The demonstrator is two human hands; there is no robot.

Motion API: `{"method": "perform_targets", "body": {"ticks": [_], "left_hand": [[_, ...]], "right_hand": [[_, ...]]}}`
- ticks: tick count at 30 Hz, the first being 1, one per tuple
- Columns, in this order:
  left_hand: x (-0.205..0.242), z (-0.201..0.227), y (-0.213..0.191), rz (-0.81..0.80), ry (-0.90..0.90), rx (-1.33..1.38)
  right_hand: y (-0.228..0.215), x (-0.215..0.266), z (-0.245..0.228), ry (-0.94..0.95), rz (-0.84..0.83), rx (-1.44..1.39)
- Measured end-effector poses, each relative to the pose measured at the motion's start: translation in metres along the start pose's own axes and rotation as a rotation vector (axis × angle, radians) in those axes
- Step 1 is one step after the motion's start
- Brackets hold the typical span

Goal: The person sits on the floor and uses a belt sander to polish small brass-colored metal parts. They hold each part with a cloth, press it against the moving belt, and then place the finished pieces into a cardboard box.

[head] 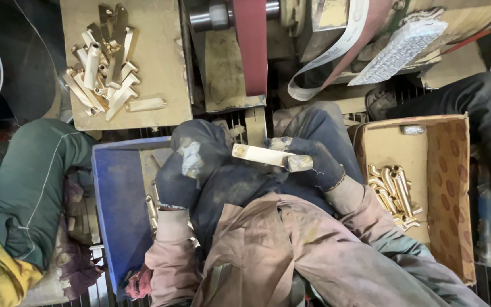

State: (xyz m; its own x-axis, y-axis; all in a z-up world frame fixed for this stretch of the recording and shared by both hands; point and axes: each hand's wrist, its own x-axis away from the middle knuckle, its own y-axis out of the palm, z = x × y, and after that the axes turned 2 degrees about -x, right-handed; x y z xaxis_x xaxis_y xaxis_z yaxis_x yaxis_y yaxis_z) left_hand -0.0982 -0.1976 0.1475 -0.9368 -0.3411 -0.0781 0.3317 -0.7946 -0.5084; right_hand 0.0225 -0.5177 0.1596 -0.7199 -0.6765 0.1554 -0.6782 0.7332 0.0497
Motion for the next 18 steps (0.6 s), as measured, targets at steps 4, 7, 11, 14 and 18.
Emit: {"method": "perform_targets", "body": {"ticks": [4, 7, 11, 14, 18], "left_hand": [[-0.005, -0.002, 0.031, -0.174, 0.022, 0.334], [-0.004, -0.024, 0.059, -0.046, 0.035, 0.292], [0.006, -0.080, 0.089, 0.089, 0.009, 0.260], [0.012, -0.121, 0.110, 0.128, 0.001, 0.278], [0.023, -0.152, 0.128, 0.088, -0.070, 0.559]], "right_hand": [[0.002, -0.003, 0.000, 0.076, -0.113, -0.485], [0.003, -0.004, 0.002, 0.233, -0.166, -0.700], [0.004, -0.004, 0.009, 0.335, -0.114, -0.809], [0.004, -0.003, 0.006, 0.371, -0.028, -0.808], [0.004, 0.005, -0.007, 0.027, -0.038, -0.026]]}}
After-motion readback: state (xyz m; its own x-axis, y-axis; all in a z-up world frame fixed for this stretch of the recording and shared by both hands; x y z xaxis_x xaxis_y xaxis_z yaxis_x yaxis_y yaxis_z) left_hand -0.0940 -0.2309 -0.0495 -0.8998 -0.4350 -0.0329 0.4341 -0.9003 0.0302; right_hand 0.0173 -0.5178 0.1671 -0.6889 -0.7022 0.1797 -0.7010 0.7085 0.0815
